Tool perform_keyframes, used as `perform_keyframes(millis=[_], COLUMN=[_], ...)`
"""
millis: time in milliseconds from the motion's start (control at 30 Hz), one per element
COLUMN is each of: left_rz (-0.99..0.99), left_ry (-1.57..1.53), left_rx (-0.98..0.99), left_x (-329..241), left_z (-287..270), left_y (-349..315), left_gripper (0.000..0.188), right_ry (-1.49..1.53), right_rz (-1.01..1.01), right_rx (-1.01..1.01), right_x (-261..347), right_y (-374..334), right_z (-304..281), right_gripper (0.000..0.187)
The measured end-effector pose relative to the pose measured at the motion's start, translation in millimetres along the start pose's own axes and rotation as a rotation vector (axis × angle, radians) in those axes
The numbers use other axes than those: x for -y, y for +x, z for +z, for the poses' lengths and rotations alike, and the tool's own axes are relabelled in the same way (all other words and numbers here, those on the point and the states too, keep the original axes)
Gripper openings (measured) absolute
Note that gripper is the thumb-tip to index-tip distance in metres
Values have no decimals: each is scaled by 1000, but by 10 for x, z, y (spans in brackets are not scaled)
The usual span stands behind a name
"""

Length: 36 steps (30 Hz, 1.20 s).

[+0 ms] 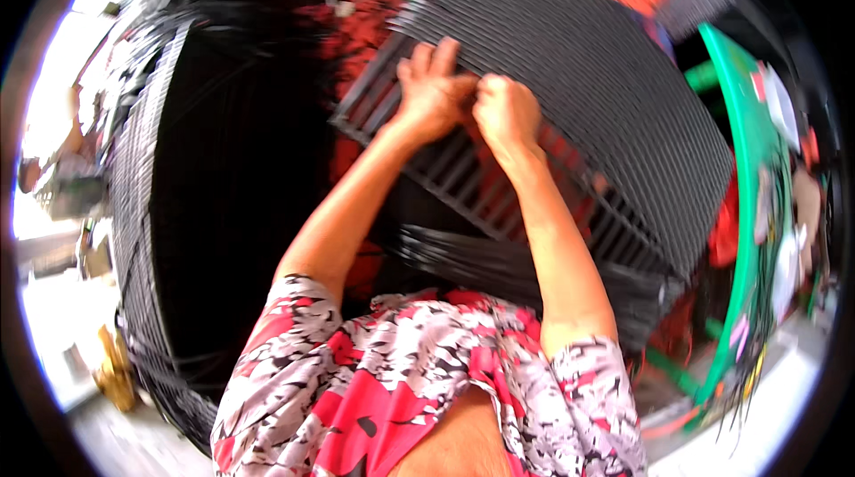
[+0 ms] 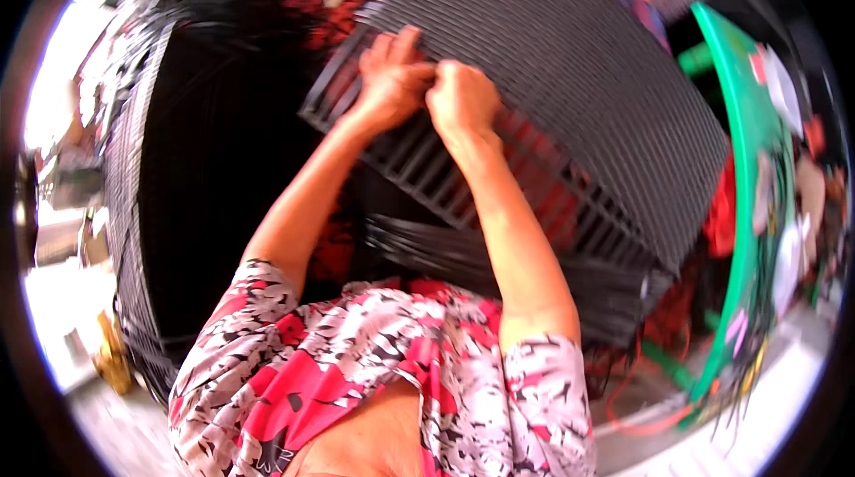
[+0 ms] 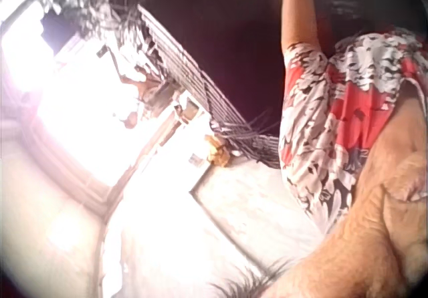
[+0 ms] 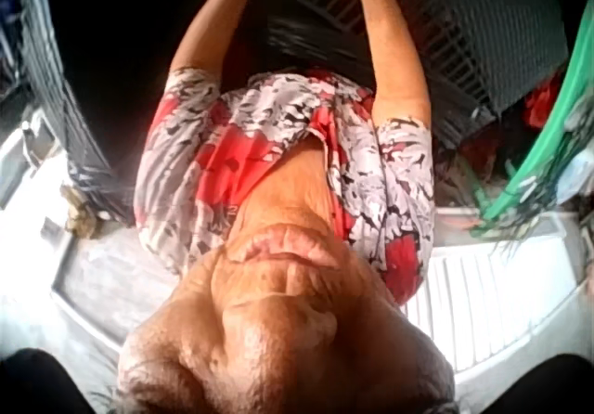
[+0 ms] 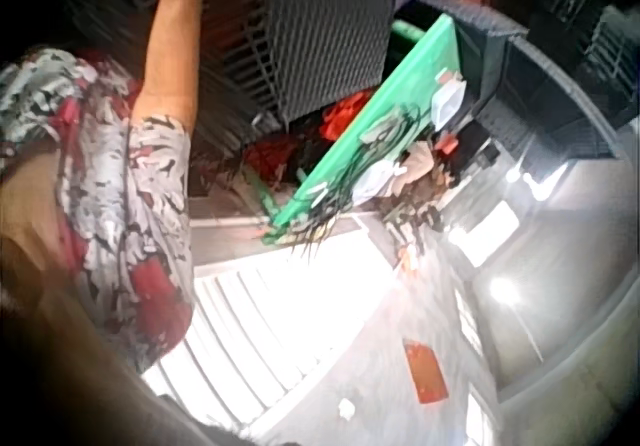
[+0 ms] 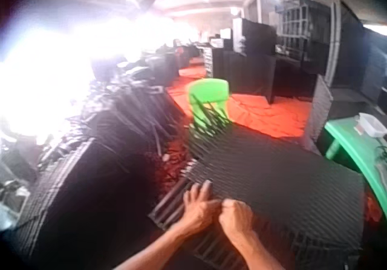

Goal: The person weaves black plastic strips into a pre-constructed frame by hand, pulling the strips through the slots and tightening them.

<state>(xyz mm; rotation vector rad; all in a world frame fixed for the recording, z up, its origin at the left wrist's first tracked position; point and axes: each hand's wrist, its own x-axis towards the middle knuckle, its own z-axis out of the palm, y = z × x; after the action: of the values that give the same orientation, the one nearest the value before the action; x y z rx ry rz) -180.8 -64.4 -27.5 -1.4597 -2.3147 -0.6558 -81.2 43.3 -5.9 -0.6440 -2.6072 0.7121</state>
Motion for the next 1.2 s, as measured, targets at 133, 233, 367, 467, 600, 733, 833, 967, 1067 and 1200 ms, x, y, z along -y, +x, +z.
perform_keyframes(millis=[133, 233, 367, 467, 600, 733, 833, 967, 1067, 1200], left_rz=[-56, -101, -161, -144, -135, -122, -127, -125, -138, -143], left_ry=[-22, -147, -274, -279, -279, -285, -242, -215, -234, -226], left_rx=[99, 140, 159, 69, 89, 117, 188, 165, 153, 154], left_x=[-43, -12, 8, 4, -16, -26, -32, -51, -63, -61], left_z=[71, 185, 254, 236, 189, 177, 174, 164, 155, 183], left_y=[-7, -48, -118, -117, -105, -109, -106, -86, -96, -117], left_gripper=[15, 11, 2, 2, 6, 4, 2, 3, 6, 8], right_ry=[92, 68, 66, 195, 144, -531, -732, -746, -664, -700], right_rz=[-14, 0, 31, -80, -30, -23, 358, 498, 474, 776], right_rx=[-82, -57, -1, -72, -147, -376, -240, -201, -195, -87], right_x=[-22, -87, -120, -152, -397, -984, -1431, -1848, -1982, -2030], right_y=[-43, -62, -129, -246, -644, -1294, -1989, -2559, -2681, -2732], right_z=[-7, 18, 41, -67, -625, -1478, -1895, -1968, -1993, -2141], right_gripper=[11, 13, 12, 13, 21, 30, 52, 69, 69, 69])
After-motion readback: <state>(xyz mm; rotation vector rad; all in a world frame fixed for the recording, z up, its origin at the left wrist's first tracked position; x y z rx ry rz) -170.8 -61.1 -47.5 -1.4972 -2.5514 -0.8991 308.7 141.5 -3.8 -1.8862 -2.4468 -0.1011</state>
